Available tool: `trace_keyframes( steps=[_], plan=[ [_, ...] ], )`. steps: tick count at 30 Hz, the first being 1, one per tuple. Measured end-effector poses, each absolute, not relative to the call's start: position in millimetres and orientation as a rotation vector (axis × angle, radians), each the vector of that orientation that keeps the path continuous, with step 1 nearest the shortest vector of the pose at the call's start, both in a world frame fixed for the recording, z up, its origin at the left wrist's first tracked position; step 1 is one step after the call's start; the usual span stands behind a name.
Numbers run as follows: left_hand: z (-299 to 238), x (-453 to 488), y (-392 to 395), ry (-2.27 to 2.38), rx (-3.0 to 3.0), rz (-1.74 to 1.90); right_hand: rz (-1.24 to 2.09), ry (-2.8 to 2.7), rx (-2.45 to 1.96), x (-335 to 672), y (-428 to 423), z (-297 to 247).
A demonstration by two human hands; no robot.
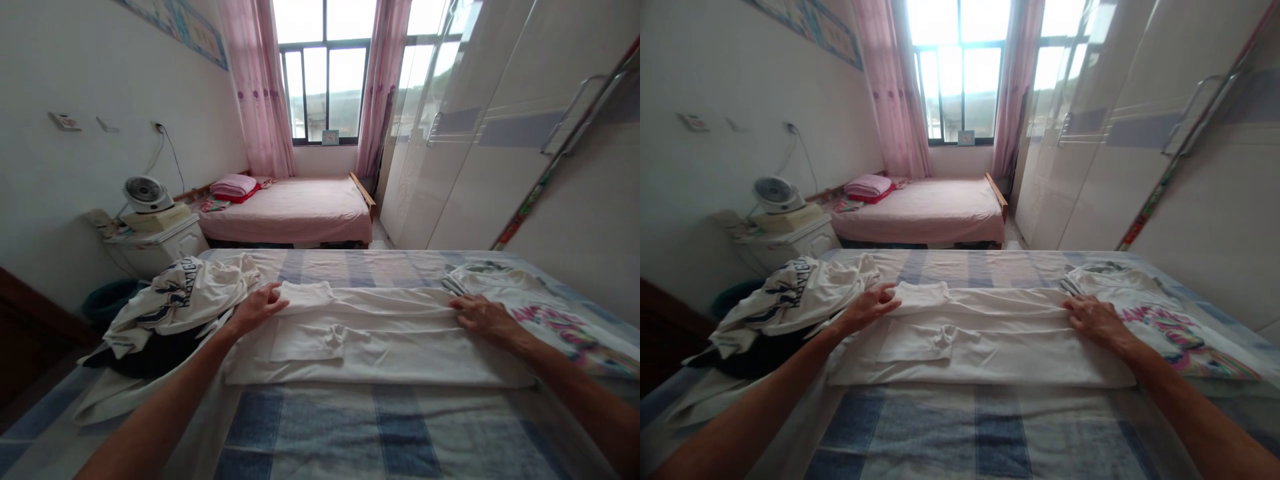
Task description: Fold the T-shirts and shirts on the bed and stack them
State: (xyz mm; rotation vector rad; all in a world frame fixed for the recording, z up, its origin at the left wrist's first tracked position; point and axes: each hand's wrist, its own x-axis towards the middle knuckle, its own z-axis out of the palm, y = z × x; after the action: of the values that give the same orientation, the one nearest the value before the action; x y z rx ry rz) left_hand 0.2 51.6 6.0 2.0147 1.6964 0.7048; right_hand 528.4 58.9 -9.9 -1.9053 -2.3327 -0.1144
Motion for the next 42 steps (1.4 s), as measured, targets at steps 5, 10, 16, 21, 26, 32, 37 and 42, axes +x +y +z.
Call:
trace_keyframes(
  steps=[5, 10, 16, 21, 26, 32, 37, 42],
  plan=[
    [1.5, -0.2, 48.8, 1.628, 2.138, 0.827, -0.178, -2.290, -1.936, 518.1, 51.1, -2.0],
    [9.6, -21.9, 48.1, 1.597, 2.147, 0.574, -0.020, -2.292, -1.920, 527.4, 48.1, -4.2],
    [5.3, -25.0, 83.0, 1.893, 2.246, 0.610, -0.059, -2.083, -2.060, 531.1, 84.5, -12.5],
    [-4.7, -22.5, 101.8, 1.978, 2.314, 0.458, -0.044, -2.089, -2.100, 524.1, 102.8, -22.1],
    [-7.7, -25.4, 103.5, 1.990, 2.240, 0.399, -0.084, -1.967, -2.122, 529.0, 105.4, -24.0],
    [-6.5, -15.8, 87.8, 2.206, 2.385, 0.418, -0.198, -1.906, -2.197, 521.0, 99.0, -20.4],
    [5.4, 5.2, 55.6, 2.235, 2.262, 0.446, -0.171, -1.985, -1.843, 473.0, 83.8, -4.0],
    [5.3, 19.0, 39.2, 2.067, 2.033, 0.423, 0.333, -2.177, -1.451, 387.9, 55.3, -0.4]
  ],
)
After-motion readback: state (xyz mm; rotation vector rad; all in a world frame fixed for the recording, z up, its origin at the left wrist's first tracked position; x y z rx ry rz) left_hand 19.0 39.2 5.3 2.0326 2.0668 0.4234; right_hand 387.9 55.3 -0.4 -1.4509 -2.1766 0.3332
